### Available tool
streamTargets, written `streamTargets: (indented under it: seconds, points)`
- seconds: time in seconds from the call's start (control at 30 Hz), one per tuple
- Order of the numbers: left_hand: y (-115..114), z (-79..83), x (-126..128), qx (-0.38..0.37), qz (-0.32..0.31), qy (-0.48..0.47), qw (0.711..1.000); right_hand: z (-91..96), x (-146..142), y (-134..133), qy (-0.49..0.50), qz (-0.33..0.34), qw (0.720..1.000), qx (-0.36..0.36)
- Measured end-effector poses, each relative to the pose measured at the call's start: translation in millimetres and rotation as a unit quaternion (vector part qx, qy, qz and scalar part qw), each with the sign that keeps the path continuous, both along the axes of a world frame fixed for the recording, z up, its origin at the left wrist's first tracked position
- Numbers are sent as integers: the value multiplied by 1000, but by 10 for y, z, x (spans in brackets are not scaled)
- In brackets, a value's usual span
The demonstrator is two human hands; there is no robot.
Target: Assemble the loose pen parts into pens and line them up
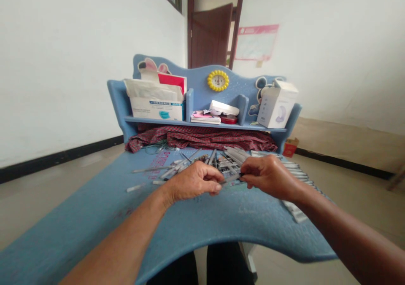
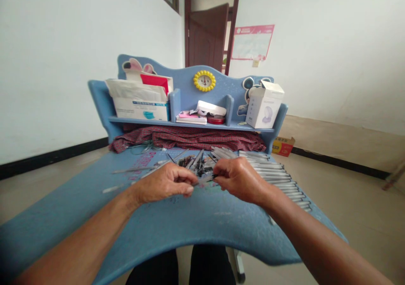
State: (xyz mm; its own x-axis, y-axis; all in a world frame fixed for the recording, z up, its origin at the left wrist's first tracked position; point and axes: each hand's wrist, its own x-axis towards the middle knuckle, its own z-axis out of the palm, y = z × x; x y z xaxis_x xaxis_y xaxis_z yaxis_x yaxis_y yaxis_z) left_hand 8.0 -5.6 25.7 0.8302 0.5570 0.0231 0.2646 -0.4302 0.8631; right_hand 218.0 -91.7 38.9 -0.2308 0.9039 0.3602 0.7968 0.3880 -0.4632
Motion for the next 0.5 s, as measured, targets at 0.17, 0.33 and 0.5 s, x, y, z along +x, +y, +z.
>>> streamTargets:
  seconds: [0.17, 0.33, 0.5]
  points:
    - [-8, -10, 10, -25, 11, -4, 1000, 28, -38, -42, -94, 10, 994, 55]
    - [-9, -12, 12, -39, 4, 8, 999, 36, -72, -77, -137, 15, 988, 73]
    - [-16, -8, 5, -52, 2, 8, 999, -16, -29, -51, -10, 6, 1000, -1]
